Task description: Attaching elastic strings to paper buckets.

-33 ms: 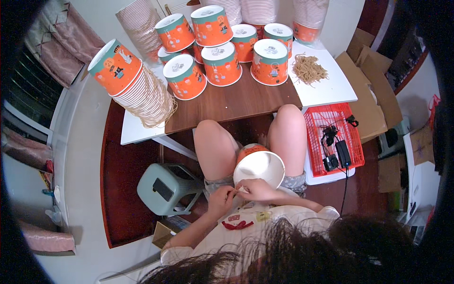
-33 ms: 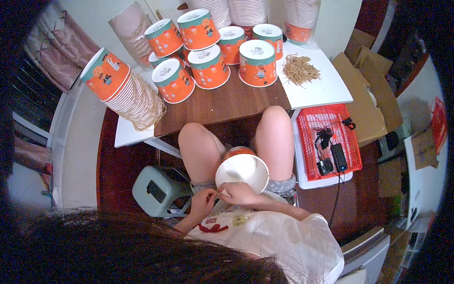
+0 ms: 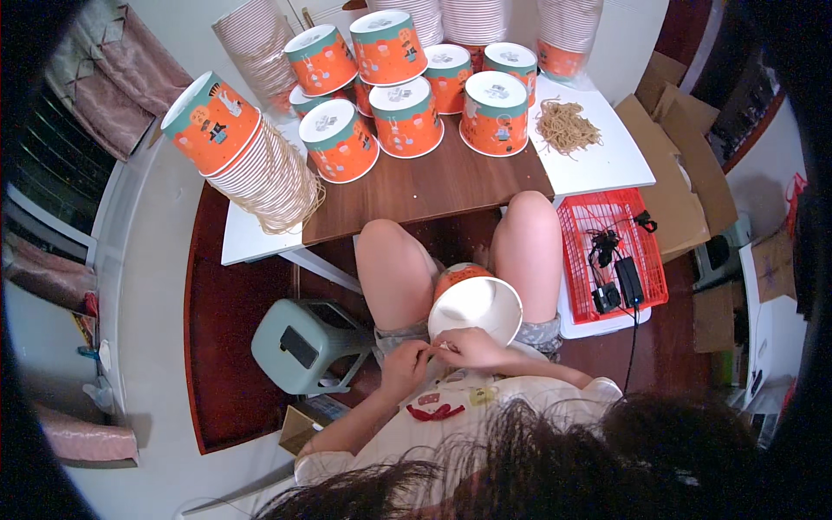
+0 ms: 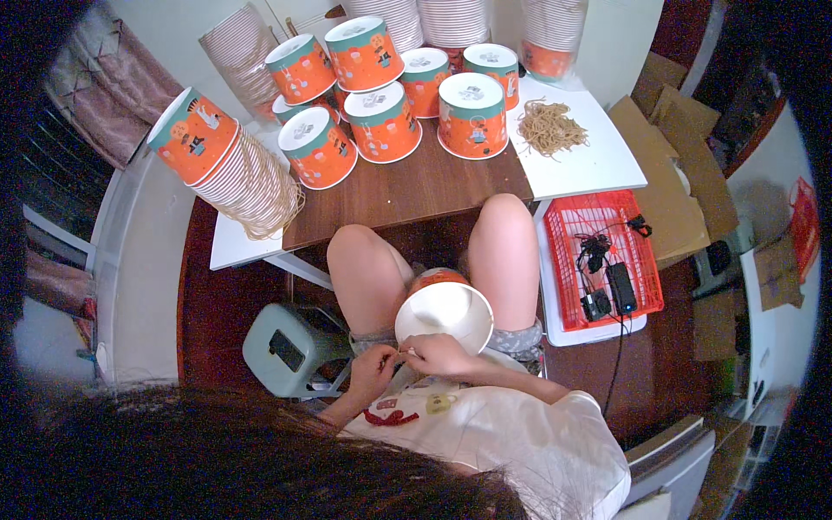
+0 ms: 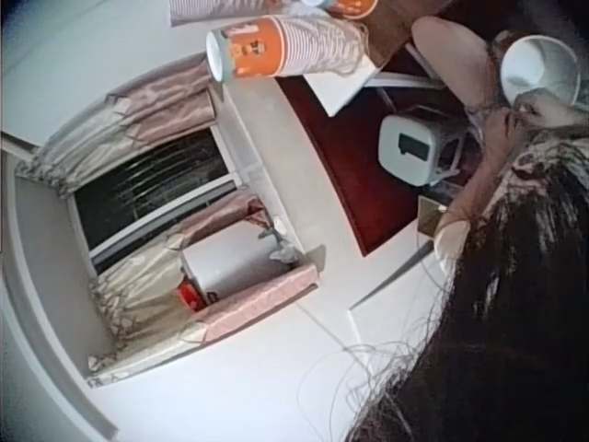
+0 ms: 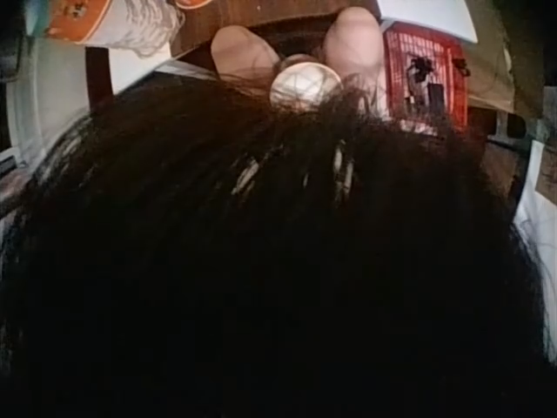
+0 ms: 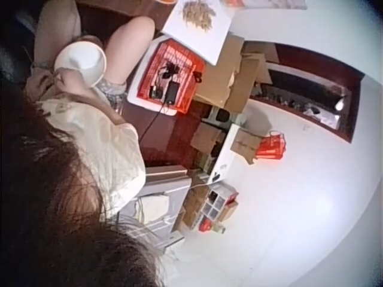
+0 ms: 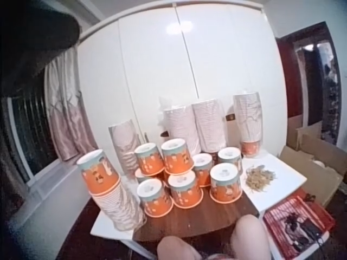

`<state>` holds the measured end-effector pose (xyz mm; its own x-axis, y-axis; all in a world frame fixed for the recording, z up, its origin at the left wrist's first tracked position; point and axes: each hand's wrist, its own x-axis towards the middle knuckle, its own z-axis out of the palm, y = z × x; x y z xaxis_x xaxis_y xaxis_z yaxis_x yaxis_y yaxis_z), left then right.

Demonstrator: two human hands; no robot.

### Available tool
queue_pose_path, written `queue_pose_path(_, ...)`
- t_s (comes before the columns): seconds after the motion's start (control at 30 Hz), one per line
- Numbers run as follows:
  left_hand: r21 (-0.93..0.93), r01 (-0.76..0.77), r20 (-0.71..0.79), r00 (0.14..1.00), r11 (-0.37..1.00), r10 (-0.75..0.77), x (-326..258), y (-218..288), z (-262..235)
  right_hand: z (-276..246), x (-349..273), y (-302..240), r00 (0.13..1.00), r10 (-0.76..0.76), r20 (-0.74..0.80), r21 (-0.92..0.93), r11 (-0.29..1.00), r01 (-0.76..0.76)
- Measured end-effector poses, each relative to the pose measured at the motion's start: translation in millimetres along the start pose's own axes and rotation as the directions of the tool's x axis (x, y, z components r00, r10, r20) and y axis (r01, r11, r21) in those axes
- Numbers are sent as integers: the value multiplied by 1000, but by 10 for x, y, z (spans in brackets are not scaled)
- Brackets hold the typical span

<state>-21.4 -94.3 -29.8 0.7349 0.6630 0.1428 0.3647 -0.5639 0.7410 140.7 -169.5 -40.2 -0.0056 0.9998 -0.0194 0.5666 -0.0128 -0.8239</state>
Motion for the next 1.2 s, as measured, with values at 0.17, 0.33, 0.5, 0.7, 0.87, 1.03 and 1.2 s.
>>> queue_pose_path(0.17, 46, -88, -54, 994, 995, 91, -18, -98, 46, -7, 5, -27, 999, -29, 31, -2, 1000, 29)
queue_pose_path(0.33, 61, -44, -53, 997, 997, 47, -8, -144, 50, 18, -3, 41, 997, -19, 81, 38, 999, 16)
queue_pose_path(0.5, 40, 28, -32, 999, 999, -27, 13, -137, 41, 21, -5, 51, 999, -35, 23, -36, 999, 36)
queue_pose_path(0.7, -18, 95, -7, 995, 995, -95, 13, -170, 43, 22, -35, 38, 1000, -10, -21, -22, 1000, 9)
queue_pose_path(0.87, -17, 113, 12, 994, 993, -113, 38, -144, 21, -26, -67, 16, 999, -11, -40, -31, 999, 9)
queue_pose_path(1.03, -179, 136, 95, 988, 974, -121, 223, -249, -123, -355, -152, -267, 995, -78, 59, -65, 995, 82)
queue_pose_path(1.2, -104, -6, 119, 993, 995, 18, 676, -188, -152, -665, -137, -582, 897, -377, 231, -86, 910, 405)
